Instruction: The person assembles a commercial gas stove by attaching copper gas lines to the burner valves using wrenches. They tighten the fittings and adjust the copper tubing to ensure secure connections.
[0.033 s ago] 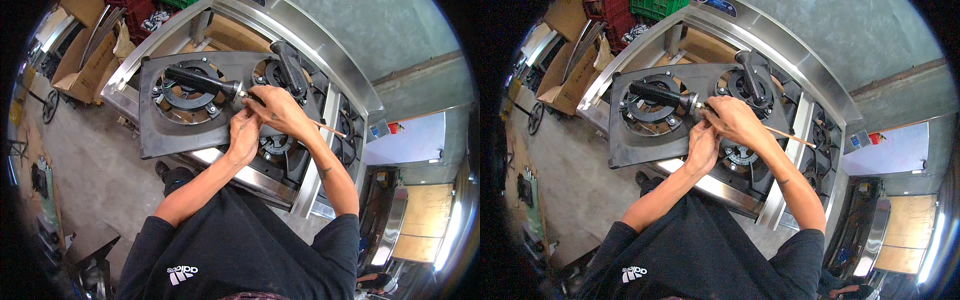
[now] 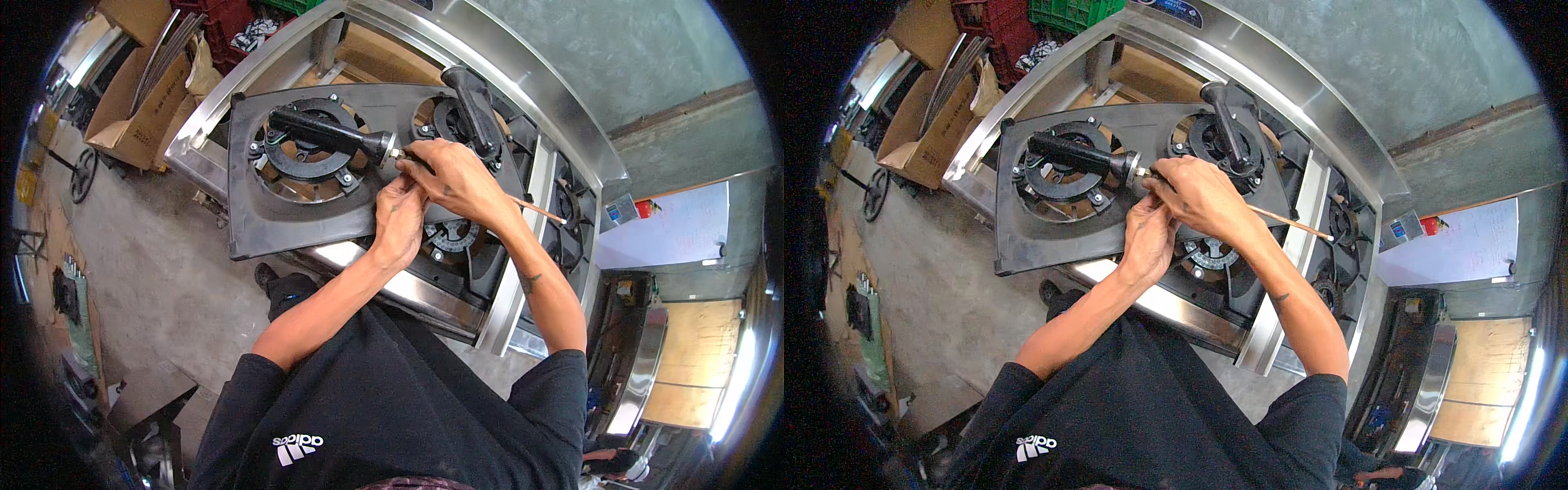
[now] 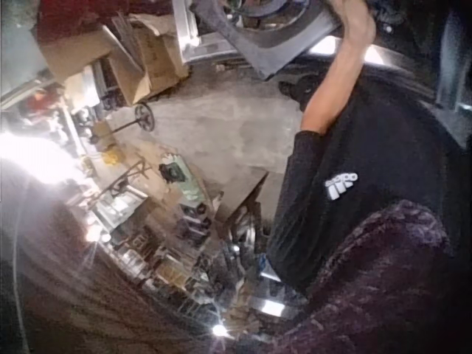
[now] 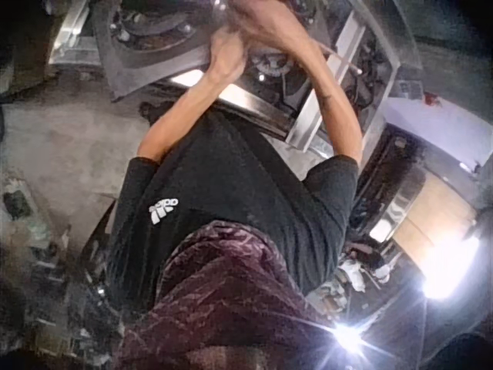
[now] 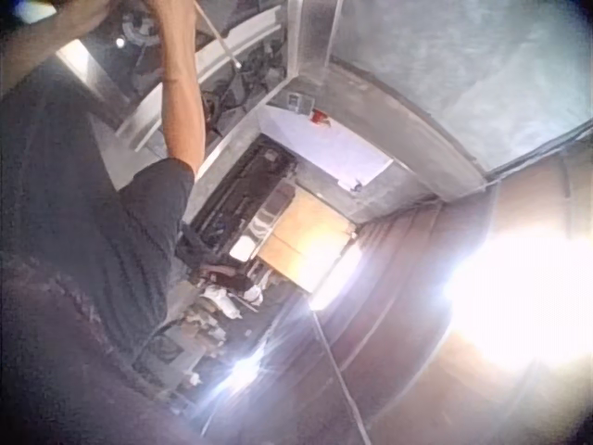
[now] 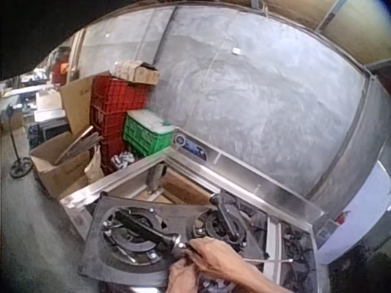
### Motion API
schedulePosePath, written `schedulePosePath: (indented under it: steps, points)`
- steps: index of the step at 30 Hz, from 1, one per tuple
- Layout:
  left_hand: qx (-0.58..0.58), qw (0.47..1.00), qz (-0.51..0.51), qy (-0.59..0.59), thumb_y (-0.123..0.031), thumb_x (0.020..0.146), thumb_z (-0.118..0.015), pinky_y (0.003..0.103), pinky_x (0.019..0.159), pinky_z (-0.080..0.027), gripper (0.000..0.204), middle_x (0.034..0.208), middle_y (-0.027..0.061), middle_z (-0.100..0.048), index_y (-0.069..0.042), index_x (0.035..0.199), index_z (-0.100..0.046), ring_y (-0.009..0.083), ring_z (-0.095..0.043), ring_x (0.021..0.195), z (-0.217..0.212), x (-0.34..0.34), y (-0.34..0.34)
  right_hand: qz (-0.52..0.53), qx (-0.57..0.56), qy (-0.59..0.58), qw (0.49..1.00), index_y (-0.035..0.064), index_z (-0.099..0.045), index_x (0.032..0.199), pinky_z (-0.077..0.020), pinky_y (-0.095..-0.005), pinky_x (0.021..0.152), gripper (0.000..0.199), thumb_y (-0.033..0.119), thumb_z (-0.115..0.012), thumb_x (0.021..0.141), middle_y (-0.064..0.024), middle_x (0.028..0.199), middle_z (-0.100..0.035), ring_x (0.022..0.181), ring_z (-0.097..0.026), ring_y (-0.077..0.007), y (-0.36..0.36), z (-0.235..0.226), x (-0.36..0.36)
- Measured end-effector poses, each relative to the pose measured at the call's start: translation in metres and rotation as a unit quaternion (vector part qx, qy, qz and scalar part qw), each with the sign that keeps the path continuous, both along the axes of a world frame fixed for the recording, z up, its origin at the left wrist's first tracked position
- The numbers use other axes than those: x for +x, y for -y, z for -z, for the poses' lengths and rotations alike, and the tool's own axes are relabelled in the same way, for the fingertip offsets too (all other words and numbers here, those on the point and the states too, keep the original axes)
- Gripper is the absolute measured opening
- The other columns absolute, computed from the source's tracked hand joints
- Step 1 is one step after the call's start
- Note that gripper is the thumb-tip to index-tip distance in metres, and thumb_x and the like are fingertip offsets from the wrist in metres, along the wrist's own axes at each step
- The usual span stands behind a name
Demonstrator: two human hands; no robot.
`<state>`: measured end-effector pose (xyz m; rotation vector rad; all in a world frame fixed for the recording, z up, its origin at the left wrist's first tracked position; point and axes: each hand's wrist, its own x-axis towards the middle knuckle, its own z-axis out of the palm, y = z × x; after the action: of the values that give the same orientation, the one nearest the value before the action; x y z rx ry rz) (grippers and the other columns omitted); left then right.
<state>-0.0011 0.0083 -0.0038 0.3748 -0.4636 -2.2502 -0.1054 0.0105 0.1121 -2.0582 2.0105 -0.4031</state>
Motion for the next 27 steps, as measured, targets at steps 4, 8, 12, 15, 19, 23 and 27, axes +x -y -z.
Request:
schedulePosePath:
  steps: [4,8,12,15,19,23,27]
  points:
    - [0.013,0.999,0.029,0.036,-0.005,0.107,-0.056,0.03,0.101,-0.053,0.017,0.12,0.0039,-0.069,-0.004,0.122,-0.064,0.0131,-0.066,0.111,-0.005,0.001,0.004,0.013,0.061,0.126,0.99,-0.0059,-0.067,0.092,-0.0481,-0.0556,0.072,0.04,0.034,-0.066,0.1,-0.0306,0.084,-0.065,0.086,-0.065,-0.0515,0.005,-0.002,-0.01]
    - [-0.033,0.999,0.016,0.025,-0.005,0.107,-0.055,0.031,0.103,-0.052,0.018,0.124,0.0043,-0.068,-0.004,0.123,-0.064,0.0137,-0.065,0.113,-0.003,-0.001,0.009,-0.021,0.015,0.127,0.992,-0.0077,-0.067,0.091,-0.0472,-0.0553,0.069,0.041,0.032,-0.067,0.1,-0.0316,0.08,-0.063,0.08,-0.063,-0.0524,0.014,0.005,-0.014]
    - [-0.031,0.999,0.022,0.026,-0.004,0.107,-0.054,0.031,0.103,-0.052,0.018,0.124,0.0049,-0.067,-0.004,0.123,-0.063,0.0137,-0.064,0.115,0.001,0.0,0.01,-0.056,-0.08,0.078,0.992,-0.0053,-0.067,0.09,-0.0501,-0.0555,0.077,0.035,0.028,-0.066,0.1,-0.0294,0.084,-0.066,0.085,-0.064,-0.0498,0.01,0.016,-0.011]
    - [-0.016,0.999,0.014,0.024,-0.003,0.107,-0.053,0.031,0.103,-0.051,0.018,0.124,0.0055,-0.067,-0.004,0.123,-0.062,0.0146,-0.064,0.116,0.002,-0.002,0.008,-0.038,-0.096,0.038,0.994,-0.0031,-0.067,0.093,-0.0515,-0.0555,0.082,0.03,0.026,-0.065,0.099,-0.0263,0.09,-0.068,0.09,-0.066,-0.0479,0.006,0.019,-0.006]
    - [0.006,1.0,0.006,0.008,-0.004,0.106,-0.056,0.03,0.1,-0.051,0.017,0.118,0.0064,-0.069,-0.002,0.121,-0.063,0.0133,-0.065,0.109,-0.01,0.002,0.009,-0.018,-0.095,-0.001,0.995,-0.0026,-0.067,0.096,-0.0525,-0.0548,0.083,0.027,0.024,-0.066,0.098,-0.0247,0.092,-0.07,0.092,-0.067,-0.0472,0.003,0.015,-0.001]
    - [-0.304,0.862,0.183,0.361,-0.01,0.101,-0.067,0.028,0.082,-0.052,0.014,0.102,0.0052,-0.073,0.002,0.106,-0.072,0.0069,-0.062,0.091,-0.039,0.051,0.037,-0.019,-0.093,-0.03,0.995,-0.0026,-0.069,0.1,-0.0531,-0.0523,0.081,0.025,0.022,-0.067,0.098,-0.0251,0.093,-0.07,0.092,-0.067,-0.045,0.002,0.014,-0.002]
    - [-0.566,0.714,-0.086,0.404,-0.008,0.097,-0.07,0.031,0.082,-0.053,0.015,0.103,0.0084,-0.072,-0.003,0.11,-0.074,0.0165,-0.065,0.093,-0.073,0.095,0.052,-0.001,-0.123,0.023,0.992,-0.0022,-0.064,0.107,-0.0534,-0.0511,0.077,0.024,0.02,-0.066,0.1,-0.025,0.096,-0.069,0.092,-0.068,-0.0448,-0.002,0.024,0.002]
